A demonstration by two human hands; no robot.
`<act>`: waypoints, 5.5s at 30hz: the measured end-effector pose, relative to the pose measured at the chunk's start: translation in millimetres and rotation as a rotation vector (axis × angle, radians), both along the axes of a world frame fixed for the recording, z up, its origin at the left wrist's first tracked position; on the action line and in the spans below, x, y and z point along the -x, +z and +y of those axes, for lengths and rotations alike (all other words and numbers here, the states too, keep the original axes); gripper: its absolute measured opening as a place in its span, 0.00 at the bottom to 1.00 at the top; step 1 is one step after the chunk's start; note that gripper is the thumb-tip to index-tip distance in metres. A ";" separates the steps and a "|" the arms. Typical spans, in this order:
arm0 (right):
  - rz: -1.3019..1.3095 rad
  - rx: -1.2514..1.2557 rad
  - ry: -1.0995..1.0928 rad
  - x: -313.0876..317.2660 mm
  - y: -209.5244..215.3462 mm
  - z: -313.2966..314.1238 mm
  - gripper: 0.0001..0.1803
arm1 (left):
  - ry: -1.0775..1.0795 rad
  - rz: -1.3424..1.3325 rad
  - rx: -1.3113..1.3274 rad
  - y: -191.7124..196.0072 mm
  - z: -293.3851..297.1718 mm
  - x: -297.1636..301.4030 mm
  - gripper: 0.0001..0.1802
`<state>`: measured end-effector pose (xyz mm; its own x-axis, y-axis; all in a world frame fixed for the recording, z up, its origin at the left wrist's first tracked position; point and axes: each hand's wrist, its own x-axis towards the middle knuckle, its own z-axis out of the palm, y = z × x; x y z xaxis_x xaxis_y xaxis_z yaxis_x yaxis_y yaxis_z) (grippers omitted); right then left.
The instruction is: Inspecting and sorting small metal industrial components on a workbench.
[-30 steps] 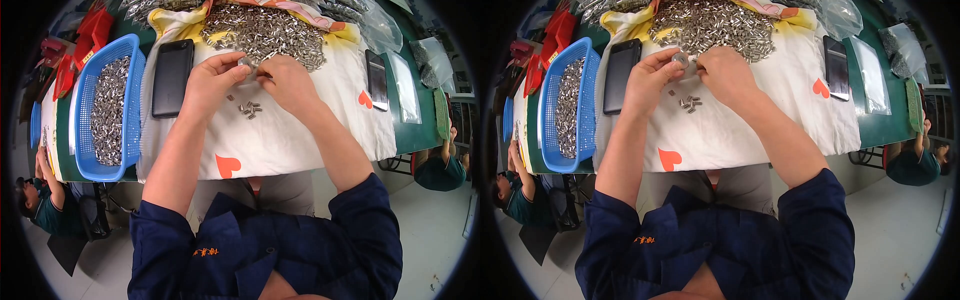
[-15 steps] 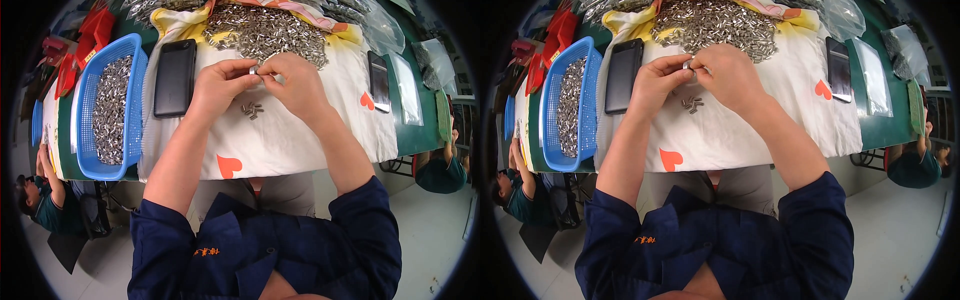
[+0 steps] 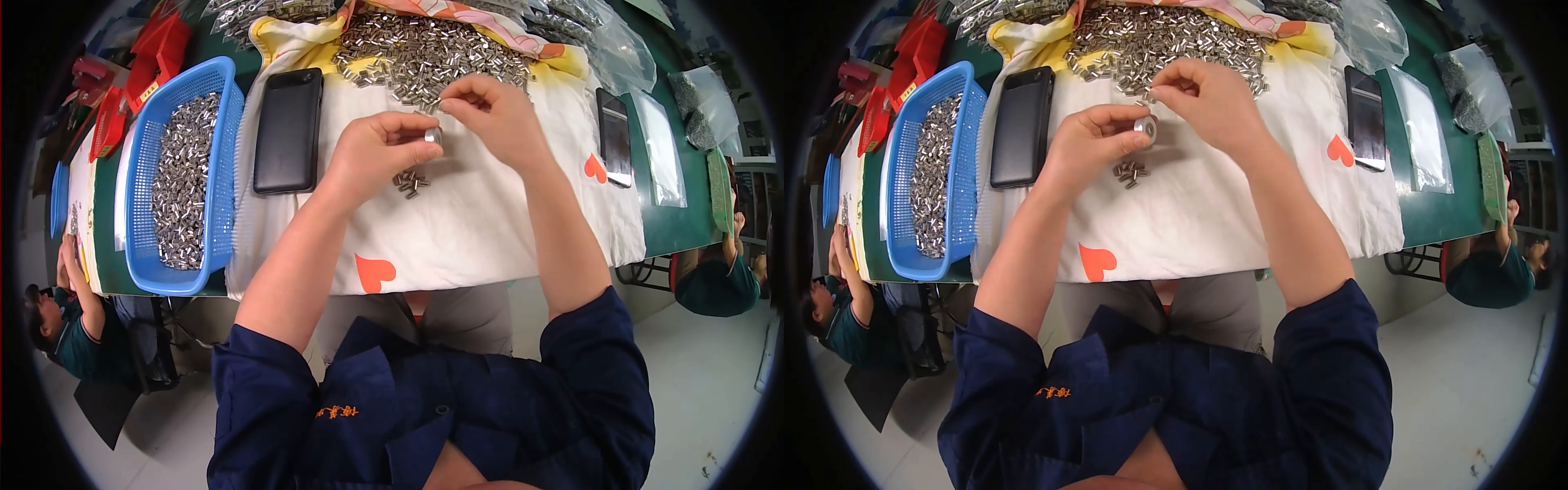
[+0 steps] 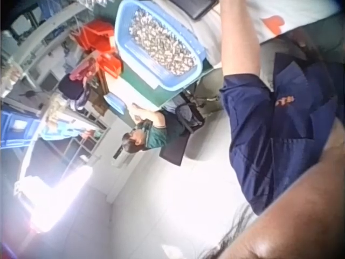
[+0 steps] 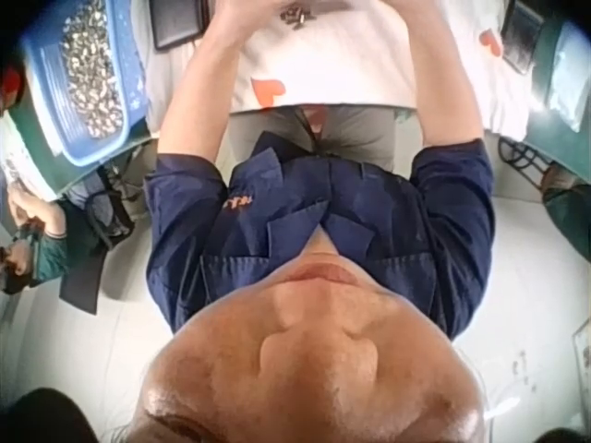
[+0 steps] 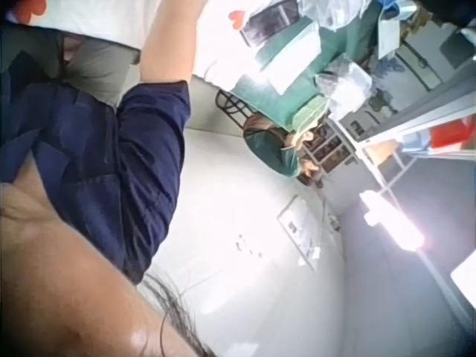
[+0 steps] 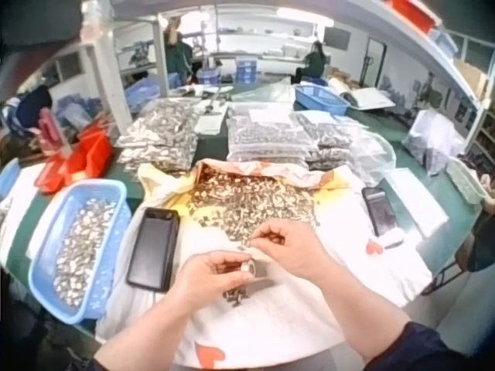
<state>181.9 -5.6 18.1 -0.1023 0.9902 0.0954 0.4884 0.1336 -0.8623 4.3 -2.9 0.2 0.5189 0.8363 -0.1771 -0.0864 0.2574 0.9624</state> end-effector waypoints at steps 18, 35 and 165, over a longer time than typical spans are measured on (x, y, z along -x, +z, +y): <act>-0.550 -0.495 0.068 28.7 -30.1 2.8 0.03 | 0.290 -0.091 -0.088 -6.6 15.3 6.2 0.16; 0.291 0.111 0.021 12.1 4.8 -7.8 0.06 | 0.164 -0.122 0.052 -1.0 8.0 4.1 0.17; 0.014 -0.030 0.008 11.9 10.7 -9.3 0.05 | 0.164 -0.081 0.010 -3.3 10.4 5.9 0.17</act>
